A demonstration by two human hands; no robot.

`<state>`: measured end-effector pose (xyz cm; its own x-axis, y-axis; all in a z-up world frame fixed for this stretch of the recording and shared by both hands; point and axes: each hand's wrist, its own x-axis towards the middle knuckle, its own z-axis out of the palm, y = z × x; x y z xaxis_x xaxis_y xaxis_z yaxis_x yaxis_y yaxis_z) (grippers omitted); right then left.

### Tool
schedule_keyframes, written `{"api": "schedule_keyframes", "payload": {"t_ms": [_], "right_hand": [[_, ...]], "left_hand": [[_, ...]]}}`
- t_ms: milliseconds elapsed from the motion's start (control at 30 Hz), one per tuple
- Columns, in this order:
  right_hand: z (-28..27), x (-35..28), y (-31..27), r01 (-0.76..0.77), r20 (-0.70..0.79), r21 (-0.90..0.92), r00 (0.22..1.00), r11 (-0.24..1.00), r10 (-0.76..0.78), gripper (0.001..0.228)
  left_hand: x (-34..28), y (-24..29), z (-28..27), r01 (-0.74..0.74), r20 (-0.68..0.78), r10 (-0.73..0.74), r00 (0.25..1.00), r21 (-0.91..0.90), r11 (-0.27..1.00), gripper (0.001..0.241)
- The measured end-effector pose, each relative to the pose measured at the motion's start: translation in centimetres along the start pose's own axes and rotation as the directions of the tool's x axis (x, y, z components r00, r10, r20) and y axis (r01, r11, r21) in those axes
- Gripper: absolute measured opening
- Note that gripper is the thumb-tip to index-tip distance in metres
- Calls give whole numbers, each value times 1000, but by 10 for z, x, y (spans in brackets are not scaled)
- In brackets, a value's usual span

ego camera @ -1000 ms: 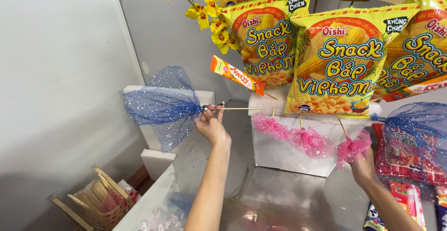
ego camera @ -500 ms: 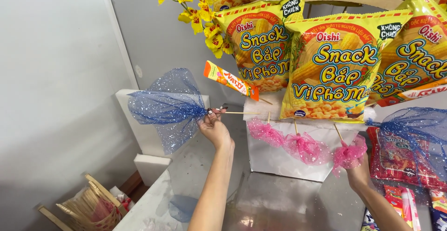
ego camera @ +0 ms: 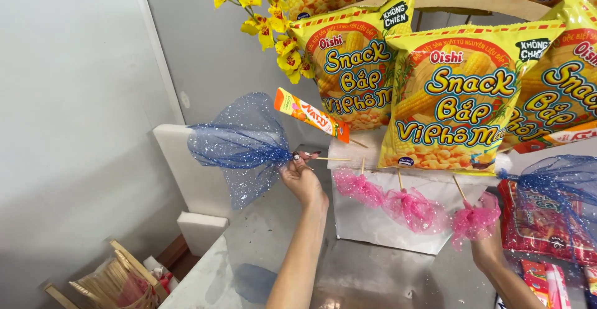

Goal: Finalizing a snack bouquet by wrapping decorative mesh around skewers and attaching them to the arrangement.

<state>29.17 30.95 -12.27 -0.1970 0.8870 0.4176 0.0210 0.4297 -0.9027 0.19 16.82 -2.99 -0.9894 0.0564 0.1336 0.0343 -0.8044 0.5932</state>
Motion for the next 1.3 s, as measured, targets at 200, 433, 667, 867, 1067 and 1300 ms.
{"api": "schedule_keyframes", "payload": {"t_ms": [200,433,667,867,1067,1300], "right_hand": [[5,-3,-4,-15,-9,19,1000,1000,15,41],[8,0,-10,-31,18,58,999,998,30,42],[4,-2,-12,-51,42,113,998,992,46,44],[2,-1,-14,-76,51,156,996,985,69,46],[-1,-2,-17,-95,46,194,995,976,88,48],[-3,-2,-19,-116,50,238,993,964,107,51]], "left_hand": [[-1,-22,1,27,5,-27,1000,6,1000,5],[-1,-25,-5,37,3,-37,999,-41,998,10],[-15,20,-16,334,196,-283,939,-326,884,15],[-15,46,-24,564,367,-436,822,-412,716,9],[10,39,-48,568,281,-498,821,-501,653,58],[-20,115,-46,282,-135,-372,918,-438,854,66]]}}
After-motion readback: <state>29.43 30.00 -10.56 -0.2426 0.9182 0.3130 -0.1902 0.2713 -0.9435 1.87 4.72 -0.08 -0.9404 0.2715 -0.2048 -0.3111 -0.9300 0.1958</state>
